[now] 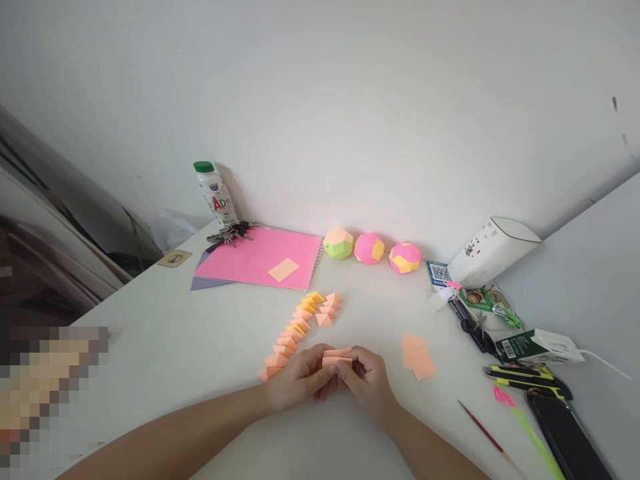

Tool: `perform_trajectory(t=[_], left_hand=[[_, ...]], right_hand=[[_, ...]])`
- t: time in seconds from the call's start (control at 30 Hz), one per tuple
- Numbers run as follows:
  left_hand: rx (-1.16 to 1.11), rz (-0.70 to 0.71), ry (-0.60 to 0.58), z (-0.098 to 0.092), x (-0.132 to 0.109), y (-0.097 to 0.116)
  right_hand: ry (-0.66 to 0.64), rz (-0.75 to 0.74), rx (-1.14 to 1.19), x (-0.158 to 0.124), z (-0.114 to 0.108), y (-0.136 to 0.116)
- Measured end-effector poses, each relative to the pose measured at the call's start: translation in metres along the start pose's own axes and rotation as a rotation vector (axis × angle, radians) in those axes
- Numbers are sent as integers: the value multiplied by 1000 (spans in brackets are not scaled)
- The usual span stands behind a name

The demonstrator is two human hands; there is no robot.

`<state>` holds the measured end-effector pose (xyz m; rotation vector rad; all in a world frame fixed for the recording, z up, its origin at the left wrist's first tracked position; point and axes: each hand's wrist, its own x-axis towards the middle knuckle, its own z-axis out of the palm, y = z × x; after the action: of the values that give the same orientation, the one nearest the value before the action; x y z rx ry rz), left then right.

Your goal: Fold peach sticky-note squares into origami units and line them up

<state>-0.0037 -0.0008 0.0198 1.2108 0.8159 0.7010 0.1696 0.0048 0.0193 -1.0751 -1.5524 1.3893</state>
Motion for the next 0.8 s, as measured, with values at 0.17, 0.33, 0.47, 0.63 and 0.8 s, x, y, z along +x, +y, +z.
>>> perform_trajectory(t=[0.17, 0.33, 0.47, 0.63, 0.8], left_hand=[[7, -2, 32, 1, 4, -6], [-64, -3, 38, 0, 5, -2], [-76, -11, 33, -1, 4, -1], [-56, -11, 40, 0, 4, -3], [-48, -18, 35, 1, 4, -2]], right_hand=[[33, 56, -1, -2, -1, 8], [52, 91, 143, -2, 0, 9], [-13, 121, 93, 1, -3, 7], [1, 110, 36, 1, -5, 8], [18, 95, 30, -1, -5, 11]])
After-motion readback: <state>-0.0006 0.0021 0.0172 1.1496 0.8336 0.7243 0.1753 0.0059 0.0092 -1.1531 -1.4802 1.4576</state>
